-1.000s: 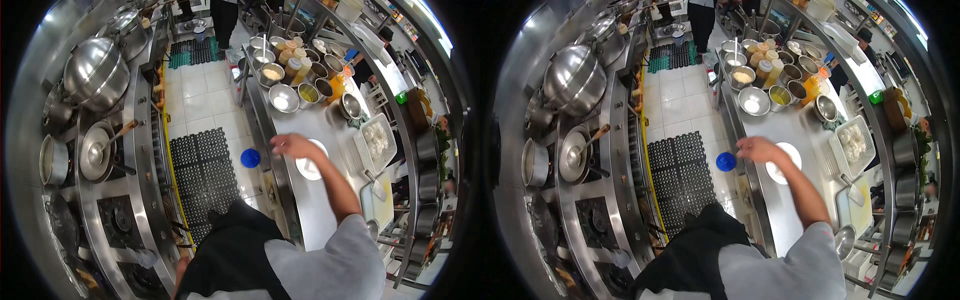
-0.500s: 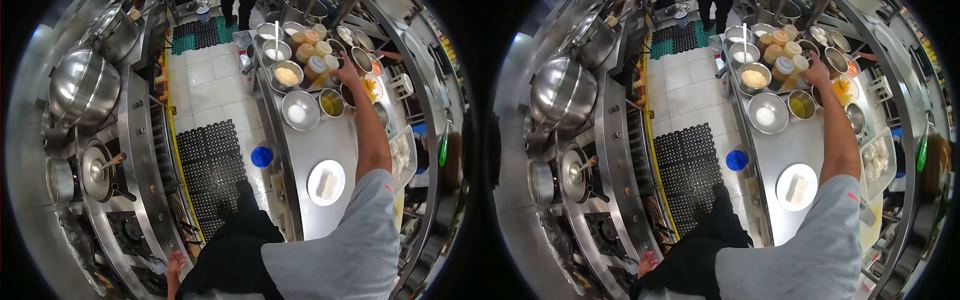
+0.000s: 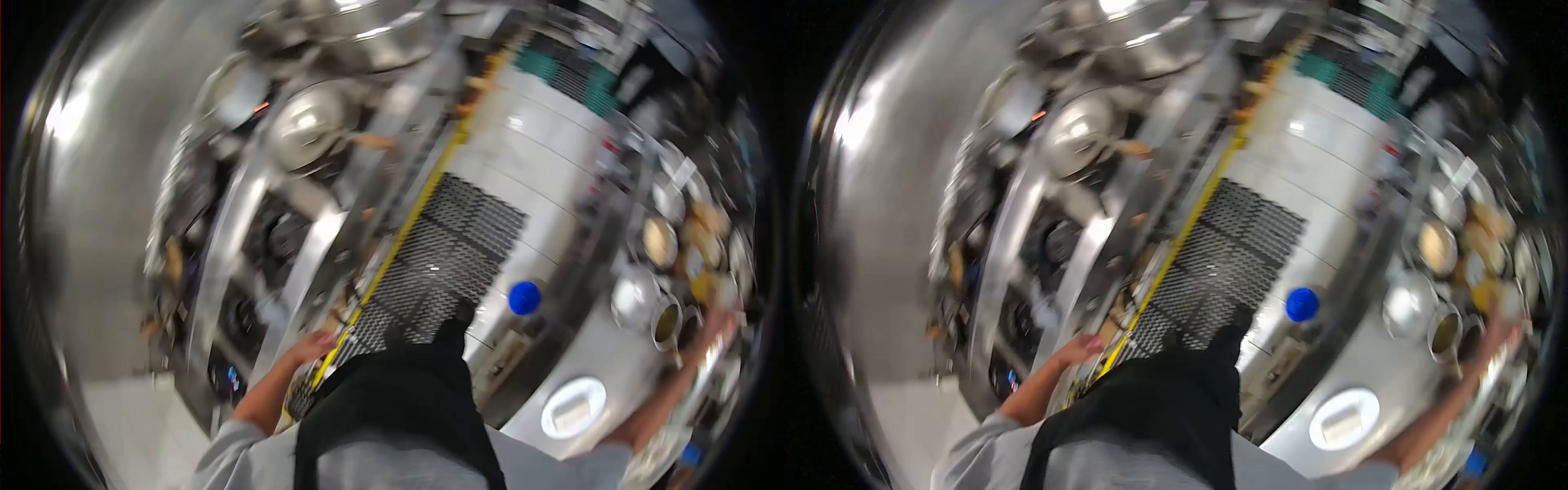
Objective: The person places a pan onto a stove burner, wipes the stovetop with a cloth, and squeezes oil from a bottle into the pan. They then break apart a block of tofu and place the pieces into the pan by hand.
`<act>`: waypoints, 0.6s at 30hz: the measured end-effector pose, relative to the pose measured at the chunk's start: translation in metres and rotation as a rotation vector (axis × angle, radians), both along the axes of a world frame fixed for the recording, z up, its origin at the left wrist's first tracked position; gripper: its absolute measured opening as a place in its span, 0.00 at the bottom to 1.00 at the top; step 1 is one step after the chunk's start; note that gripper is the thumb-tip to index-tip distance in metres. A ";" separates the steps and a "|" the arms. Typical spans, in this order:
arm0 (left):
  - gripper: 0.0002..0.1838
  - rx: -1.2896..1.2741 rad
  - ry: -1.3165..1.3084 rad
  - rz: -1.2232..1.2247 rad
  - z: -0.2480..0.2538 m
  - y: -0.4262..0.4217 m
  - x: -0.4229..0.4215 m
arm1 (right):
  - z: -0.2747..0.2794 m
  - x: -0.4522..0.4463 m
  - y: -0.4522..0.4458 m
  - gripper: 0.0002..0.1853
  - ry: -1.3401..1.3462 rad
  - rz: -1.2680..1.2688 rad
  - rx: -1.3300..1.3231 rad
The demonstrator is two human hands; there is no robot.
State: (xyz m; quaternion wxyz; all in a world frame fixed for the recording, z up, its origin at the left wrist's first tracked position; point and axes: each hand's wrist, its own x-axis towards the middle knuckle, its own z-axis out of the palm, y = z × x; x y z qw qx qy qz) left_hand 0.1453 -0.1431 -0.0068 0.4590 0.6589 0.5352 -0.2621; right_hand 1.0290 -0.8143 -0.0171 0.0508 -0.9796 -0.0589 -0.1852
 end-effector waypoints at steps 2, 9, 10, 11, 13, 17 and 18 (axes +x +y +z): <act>0.27 0.073 -0.017 -0.088 0.002 -0.002 0.003 | 0.020 -0.016 0.021 0.44 -0.064 0.073 0.036; 0.24 0.263 -0.408 -0.322 0.010 -0.031 0.009 | 0.122 -0.234 0.241 0.40 0.018 0.593 0.387; 0.24 0.353 -0.482 -0.423 0.010 -0.035 -0.001 | 0.126 -0.280 0.286 0.40 0.132 0.693 0.444; 0.24 0.306 -0.488 -0.357 0.023 -0.038 -0.007 | 0.129 -0.329 0.332 0.40 0.267 0.802 0.497; 0.23 0.214 -0.509 -0.218 0.054 -0.043 -0.028 | 0.142 -0.449 0.430 0.41 0.608 0.997 0.649; 0.31 0.251 -0.721 0.031 0.070 -0.049 -0.121 | 0.137 -0.651 0.545 0.38 1.090 1.396 0.502; 0.37 0.302 -0.739 0.016 0.077 -0.049 -0.146 | 0.140 -0.700 0.566 0.38 1.125 1.513 0.439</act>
